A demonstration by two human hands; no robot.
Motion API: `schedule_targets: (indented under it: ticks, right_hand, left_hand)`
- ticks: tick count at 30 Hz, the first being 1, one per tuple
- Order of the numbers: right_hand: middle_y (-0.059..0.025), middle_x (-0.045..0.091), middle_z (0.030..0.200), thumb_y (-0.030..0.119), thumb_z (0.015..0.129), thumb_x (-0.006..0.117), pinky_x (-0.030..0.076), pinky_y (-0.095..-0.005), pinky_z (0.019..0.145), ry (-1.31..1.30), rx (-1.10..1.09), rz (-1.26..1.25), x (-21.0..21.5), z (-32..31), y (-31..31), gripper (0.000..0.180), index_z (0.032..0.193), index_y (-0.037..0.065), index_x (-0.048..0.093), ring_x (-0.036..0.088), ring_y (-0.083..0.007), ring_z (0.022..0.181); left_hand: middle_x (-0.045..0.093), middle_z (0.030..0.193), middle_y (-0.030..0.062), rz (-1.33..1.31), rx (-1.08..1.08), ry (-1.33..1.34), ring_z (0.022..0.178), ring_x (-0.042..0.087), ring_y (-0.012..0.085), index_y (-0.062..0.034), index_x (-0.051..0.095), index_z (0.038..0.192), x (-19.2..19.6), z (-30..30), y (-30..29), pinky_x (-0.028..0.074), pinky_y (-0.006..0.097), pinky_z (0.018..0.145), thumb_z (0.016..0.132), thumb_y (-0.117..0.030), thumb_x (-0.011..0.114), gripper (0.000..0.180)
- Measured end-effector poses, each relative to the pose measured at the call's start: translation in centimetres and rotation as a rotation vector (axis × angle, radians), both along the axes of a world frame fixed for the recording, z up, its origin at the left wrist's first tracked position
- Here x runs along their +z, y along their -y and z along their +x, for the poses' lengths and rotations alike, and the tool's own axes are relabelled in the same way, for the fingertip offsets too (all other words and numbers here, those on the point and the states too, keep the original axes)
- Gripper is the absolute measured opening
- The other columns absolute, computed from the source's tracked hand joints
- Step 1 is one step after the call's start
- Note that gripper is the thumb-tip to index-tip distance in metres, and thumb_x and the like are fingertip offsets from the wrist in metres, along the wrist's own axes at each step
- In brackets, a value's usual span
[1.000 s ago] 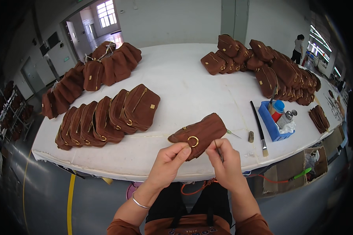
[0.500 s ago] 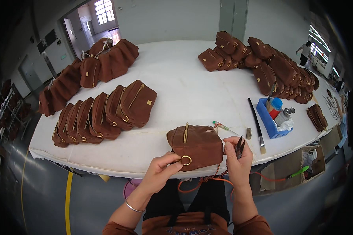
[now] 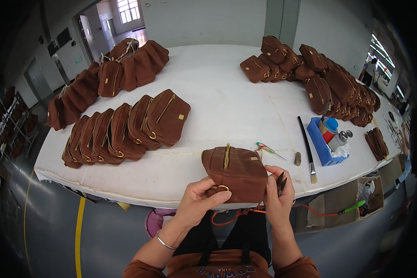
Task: The recorder is assembling or inspecting brown leather bags, focusing on hardware and zipper details.
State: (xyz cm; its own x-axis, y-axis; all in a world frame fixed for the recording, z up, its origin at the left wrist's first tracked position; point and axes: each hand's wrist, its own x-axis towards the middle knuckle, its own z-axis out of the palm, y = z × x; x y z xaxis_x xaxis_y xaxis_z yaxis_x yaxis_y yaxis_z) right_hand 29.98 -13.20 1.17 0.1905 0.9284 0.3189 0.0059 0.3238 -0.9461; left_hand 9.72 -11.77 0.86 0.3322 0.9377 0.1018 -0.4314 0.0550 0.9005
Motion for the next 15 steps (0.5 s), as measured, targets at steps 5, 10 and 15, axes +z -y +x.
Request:
schedule_targets:
  ticks: [5, 10, 15]
  right_hand:
    - [0.0047, 0.048, 0.084, 0.01, 0.099, 0.052, 0.033, -0.0177, 0.063, -0.02, 0.029, -0.029, -0.5, -0.1, 0.4, 0.024, 0.12, 0.0, 0.057, 0.041, -0.0024, 0.071]
    - [0.0041, 0.045, 0.084, 0.014, 0.094, 0.062, 0.033, -0.0169, 0.064, 0.074, 0.047, 0.169, -0.7, -1.0, 0.0, 0.035, 0.125, 0.0, 0.055, 0.038, -0.0026, 0.07]
    - [0.0031, 0.039, 0.086, 0.011, 0.077, 0.081, 0.027, -0.0154, 0.052, 0.097, 0.125, 0.134, -0.2, -1.9, -0.1, 0.051, 0.122, 0.002, 0.06, 0.035, -0.0023, 0.066]
  left_hand:
    - [0.067, 0.111, 0.0063, -0.004, -0.034, 0.04, 0.098, 0.064, 0.0111, 0.0012, 0.062, 0.121, -1.2, -0.3, -0.3, 0.052, 0.026, 0.088, 0.087, -0.001, 0.068, 0.035]
    - [0.063, 0.12, 0.0081, -0.024, -0.093, 0.069, 0.105, 0.062, 0.0132, -0.0002, 0.056, 0.128, -1.5, -0.9, -0.5, 0.052, 0.029, 0.09, 0.087, -0.003, 0.069, 0.043]
    - [0.057, 0.132, 0.0089, -0.033, -0.238, 0.157, 0.119, 0.056, 0.0187, -0.0033, 0.049, 0.137, -1.2, -0.8, -0.4, 0.047, 0.033, 0.099, 0.084, -0.005, 0.071, 0.058]
